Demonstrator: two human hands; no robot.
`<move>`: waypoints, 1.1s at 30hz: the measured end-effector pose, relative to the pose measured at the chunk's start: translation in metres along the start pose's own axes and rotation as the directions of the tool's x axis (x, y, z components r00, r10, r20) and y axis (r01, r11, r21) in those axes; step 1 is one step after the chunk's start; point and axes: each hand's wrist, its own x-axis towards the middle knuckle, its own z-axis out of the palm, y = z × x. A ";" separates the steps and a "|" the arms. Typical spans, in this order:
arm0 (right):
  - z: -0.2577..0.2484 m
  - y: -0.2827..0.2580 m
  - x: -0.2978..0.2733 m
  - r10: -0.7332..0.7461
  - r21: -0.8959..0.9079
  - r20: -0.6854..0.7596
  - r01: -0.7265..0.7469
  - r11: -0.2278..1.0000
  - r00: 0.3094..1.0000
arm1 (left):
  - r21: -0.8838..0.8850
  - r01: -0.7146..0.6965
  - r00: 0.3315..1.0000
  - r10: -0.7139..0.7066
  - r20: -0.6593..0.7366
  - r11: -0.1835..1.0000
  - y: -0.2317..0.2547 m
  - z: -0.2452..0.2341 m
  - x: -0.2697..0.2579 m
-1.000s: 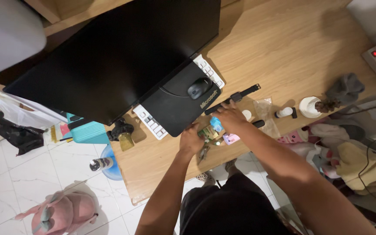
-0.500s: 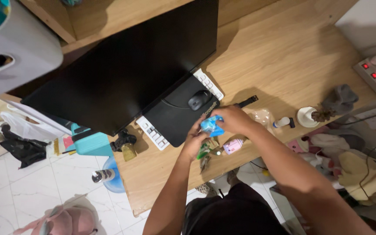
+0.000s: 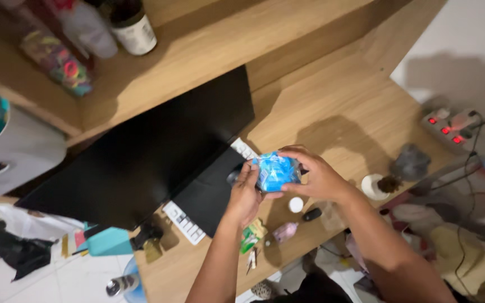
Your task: The person sprays a cleaning solution onto a wooden shelf and wipes it with a cloth. They then move a storage basket and various bottles to the shelf, arranging them neatly. The person also handles a small glass jar and places it on the shelf.
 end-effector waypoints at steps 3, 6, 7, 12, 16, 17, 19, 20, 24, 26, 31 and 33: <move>-0.038 0.010 0.002 -0.065 -0.007 0.017 0.065 0.998 0.998 | 0.050 -0.001 0.998 0.004 -0.056 0.999 0.015 0.037 0.021; -0.075 0.023 0.010 -0.152 0.112 -0.090 0.162 0.980 0.984 | 0.230 -0.086 0.996 0.090 -0.006 0.969 0.031 0.075 0.048; -0.090 0.027 0.015 -0.150 0.160 -0.113 0.167 0.973 0.982 | 0.308 -0.132 0.991 0.127 0.036 0.942 0.037 0.087 0.058; -0.176 0.044 0.048 -0.223 0.185 -0.247 0.272 0.944 0.943 | 0.496 -0.512 0.856 0.465 0.227 0.701 0.065 0.153 0.132; -0.242 0.056 0.080 -0.278 -0.035 -0.458 0.295 0.955 0.845 | 0.504 -0.520 0.839 0.523 0.149 0.690 0.088 0.197 0.181; -0.258 0.060 0.092 -0.325 -0.111 -0.518 0.315 0.943 0.791 | 0.543 -0.546 0.814 0.557 0.163 0.639 0.091 0.205 0.185; -0.290 0.068 0.118 -0.360 -0.215 -0.623 0.291 0.932 0.694 | 0.611 -0.587 0.763 0.616 0.197 0.532 0.097 0.218 0.193; -0.304 0.073 0.131 -0.346 -0.239 -0.673 0.251 0.938 0.654 | 0.626 -0.583 0.764 0.611 0.206 0.518 0.098 0.223 0.195; -0.347 0.098 0.180 -0.462 -0.551 -0.717 -0.018 0.834 0.522 | 0.734 -0.530 0.780 0.585 0.224 0.426 0.101 0.230 0.194; -0.355 0.108 0.200 -0.509 -0.602 -0.704 -0.036 0.797 0.496 | 0.775 -0.507 0.786 0.571 0.237 0.376 0.101 0.228 0.194; -0.356 0.110 0.213 -0.670 -0.776 -0.585 -0.075 0.626 0.458 | 0.804 -0.477 0.805 0.544 0.238 0.354 0.093 0.211 0.196; -0.356 0.106 0.217 -0.698 -0.798 -0.544 -0.030 0.602 0.466 | 0.799 -0.479 0.803 0.549 0.233 0.362 0.089 0.204 0.196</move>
